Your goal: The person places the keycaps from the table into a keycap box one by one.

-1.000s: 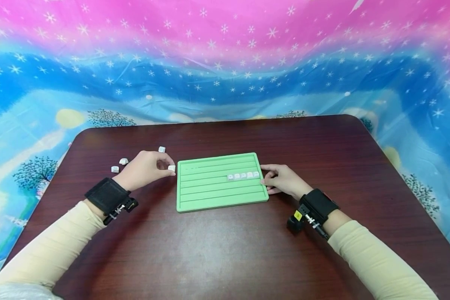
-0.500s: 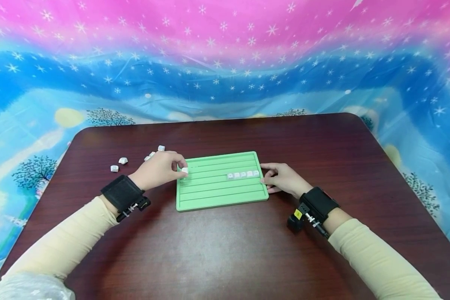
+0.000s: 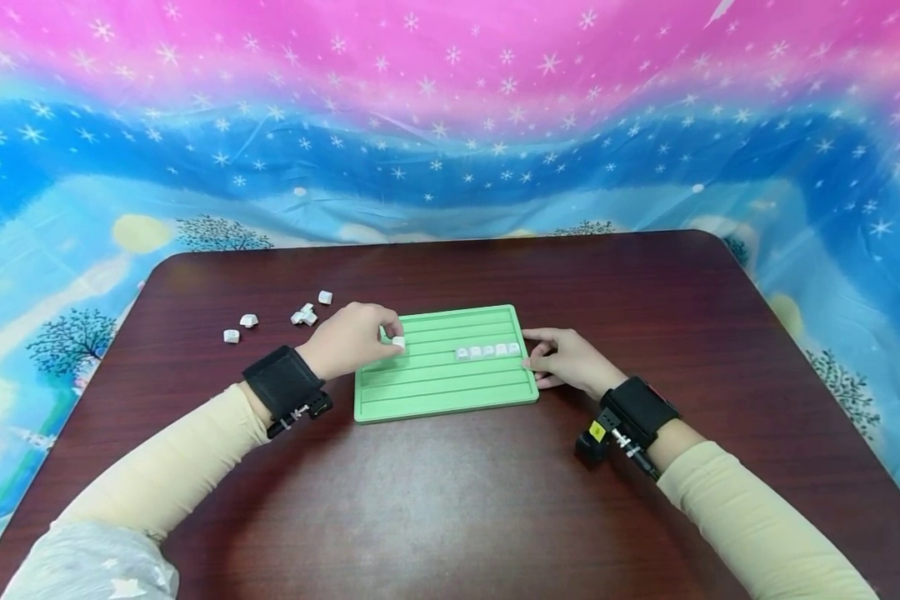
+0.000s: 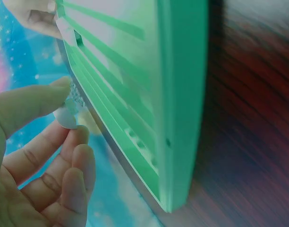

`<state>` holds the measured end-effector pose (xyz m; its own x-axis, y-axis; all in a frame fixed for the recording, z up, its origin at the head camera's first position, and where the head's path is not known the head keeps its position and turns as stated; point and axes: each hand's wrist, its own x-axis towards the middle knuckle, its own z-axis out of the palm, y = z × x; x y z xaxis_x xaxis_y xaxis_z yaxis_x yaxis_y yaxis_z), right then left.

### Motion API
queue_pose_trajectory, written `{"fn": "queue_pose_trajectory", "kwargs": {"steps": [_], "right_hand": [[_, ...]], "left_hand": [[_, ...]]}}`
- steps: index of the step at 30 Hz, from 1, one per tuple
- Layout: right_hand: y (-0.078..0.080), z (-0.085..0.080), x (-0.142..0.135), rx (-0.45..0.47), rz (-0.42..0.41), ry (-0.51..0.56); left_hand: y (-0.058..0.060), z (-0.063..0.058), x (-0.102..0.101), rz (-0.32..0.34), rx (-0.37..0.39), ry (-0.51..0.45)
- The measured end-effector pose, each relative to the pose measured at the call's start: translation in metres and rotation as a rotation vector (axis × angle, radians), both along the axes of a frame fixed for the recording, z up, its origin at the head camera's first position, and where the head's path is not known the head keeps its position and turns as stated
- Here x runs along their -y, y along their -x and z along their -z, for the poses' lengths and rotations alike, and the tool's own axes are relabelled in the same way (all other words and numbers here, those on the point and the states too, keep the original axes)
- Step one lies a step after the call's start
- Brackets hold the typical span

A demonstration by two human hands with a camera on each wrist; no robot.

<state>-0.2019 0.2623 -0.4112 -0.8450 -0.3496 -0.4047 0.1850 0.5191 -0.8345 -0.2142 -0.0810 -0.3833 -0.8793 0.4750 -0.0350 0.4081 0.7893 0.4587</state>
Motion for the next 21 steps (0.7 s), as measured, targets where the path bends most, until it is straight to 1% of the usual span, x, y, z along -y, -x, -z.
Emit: {"fn": "queue_pose_trajectory", "kwargs": {"steps": [2, 8, 12, 15, 21], "right_hand": [[0.000, 0.000, 0.000, 0.001, 0.003, 0.004], [-0.001, -0.002, 0.001, 0.002, 0.002, 0.016], [-0.001, -0.001, 0.000, 0.005, 0.004, 0.013], [-0.001, 0.001, 0.000, 0.008, 0.005, 0.014], [-0.001, 0.000, 0.001, -0.001, -0.002, 0.020]], "left_hand": [[0.000, 0.000, -0.006, 0.002, 0.011, 0.005], [-0.001, 0.002, -0.019, 0.039, 0.027, 0.032], [-0.001, 0.003, -0.024, 0.052, 0.019, 0.051], [-0.002, 0.004, -0.026, 0.047, 0.013, 0.063], [-0.001, 0.003, -0.034, 0.068, 0.002, 0.071]]}}
